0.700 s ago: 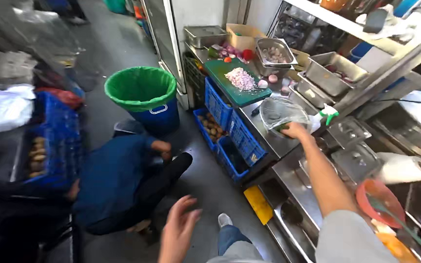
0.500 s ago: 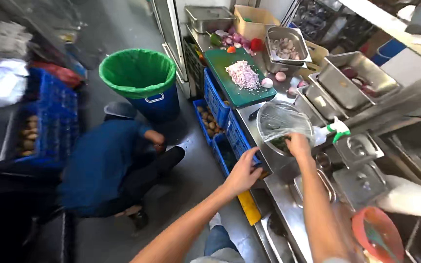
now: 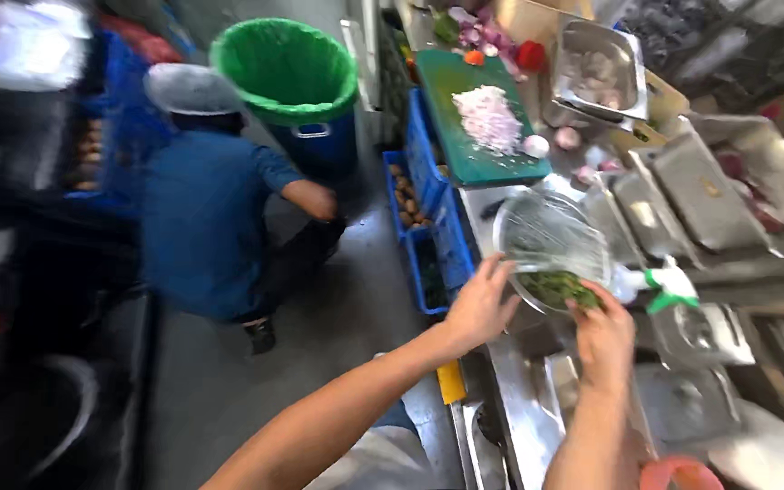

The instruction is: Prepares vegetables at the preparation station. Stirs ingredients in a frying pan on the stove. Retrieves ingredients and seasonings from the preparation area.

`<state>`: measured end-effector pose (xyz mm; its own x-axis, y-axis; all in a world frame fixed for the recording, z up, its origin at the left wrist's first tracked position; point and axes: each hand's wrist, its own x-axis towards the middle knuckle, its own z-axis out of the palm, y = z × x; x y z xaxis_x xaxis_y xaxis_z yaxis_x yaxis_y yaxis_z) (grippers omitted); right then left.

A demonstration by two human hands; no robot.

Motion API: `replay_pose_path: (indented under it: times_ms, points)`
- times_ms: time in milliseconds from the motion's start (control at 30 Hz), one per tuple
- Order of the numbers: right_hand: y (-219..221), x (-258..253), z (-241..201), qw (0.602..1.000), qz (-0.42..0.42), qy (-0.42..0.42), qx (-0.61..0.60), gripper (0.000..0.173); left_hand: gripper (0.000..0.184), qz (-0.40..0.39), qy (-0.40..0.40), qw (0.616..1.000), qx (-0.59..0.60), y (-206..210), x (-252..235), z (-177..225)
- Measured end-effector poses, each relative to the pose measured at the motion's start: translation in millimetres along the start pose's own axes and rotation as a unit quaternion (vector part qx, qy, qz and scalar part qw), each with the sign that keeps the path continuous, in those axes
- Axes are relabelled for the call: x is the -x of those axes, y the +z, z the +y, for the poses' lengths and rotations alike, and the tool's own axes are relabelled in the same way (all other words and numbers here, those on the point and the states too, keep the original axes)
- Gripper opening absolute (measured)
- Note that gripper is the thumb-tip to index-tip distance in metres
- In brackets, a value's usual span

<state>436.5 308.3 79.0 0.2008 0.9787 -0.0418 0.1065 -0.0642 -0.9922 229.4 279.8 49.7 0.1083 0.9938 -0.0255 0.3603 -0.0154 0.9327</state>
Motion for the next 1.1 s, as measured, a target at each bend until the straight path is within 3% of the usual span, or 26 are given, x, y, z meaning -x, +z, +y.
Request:
replay_pose_path:
  times_ms: [67, 133, 167, 233, 300, 400, 500, 600, 767, 867, 967, 1033, 1100]
  points:
    - [25, 24, -9, 0.998, -0.043, -0.009, -0.041, 0.034, 0.05, -0.01, -0.038, 0.98, 0.196, -24, 29, 5]
    - [65, 50, -13, 0.988, -0.141, -0.02, -0.052, 0.036, 0.048, -0.032, -0.054, 0.917, 0.393, -51, 62, 5]
    - [89, 67, -14, 0.979, -0.195, -0.024, -0.049, 0.036, 0.046, -0.016, -0.037, 0.902, 0.431, -66, 83, 1]
    - [144, 105, -9, 0.948, -0.31, -0.023, -0.067, 0.027, 0.038, 0.092, -0.006, 0.912, 0.399, -99, 136, -16]
    - [203, 148, 2, 0.898, -0.429, -0.007, -0.1, 0.014, 0.032, 0.216, -0.038, 0.911, 0.349, -133, 201, -38]
    - [291, 228, 8, 0.81, -0.574, 0.048, -0.108, 0.016, 0.032, 0.368, -0.112, 0.868, 0.314, -178, 307, -61]
    - [380, 347, -3, 0.699, -0.705, 0.074, -0.098, 0.02, 0.028, 0.553, -0.145, 0.765, 0.296, -218, 429, -69]
    - [455, 497, -19, 0.579, -0.811, 0.022, -0.08, 0.019, 0.026, 0.698, -0.178, 0.667, 0.192, -255, 563, -70]
    - [555, 751, -48, 0.439, -0.892, -0.059, -0.09, 0.02, 0.023, 0.825, -0.213, 0.523, -0.032, -330, 781, -88]
    - [616, 887, -60, 0.399, -0.895, -0.187, -0.062, 0.02, 0.019, 0.845, -0.264, 0.457, -0.088, -382, 904, -106]
    - [670, 985, -73, 0.367, -0.875, -0.315, 0.009, 0.023, 0.019, 0.822, -0.351, 0.438, -0.094, -425, 1009, -125]
    - [701, 1032, -77, 0.298, -0.874, -0.378, 0.07, 0.032, 0.021, 0.76, -0.423, 0.484, -0.098, -450, 1064, -144]
    - [729, 1067, -77, 0.197, -0.865, -0.442, 0.134, 0.036, 0.025, 0.656, -0.491, 0.563, -0.107, -470, 1104, -170]
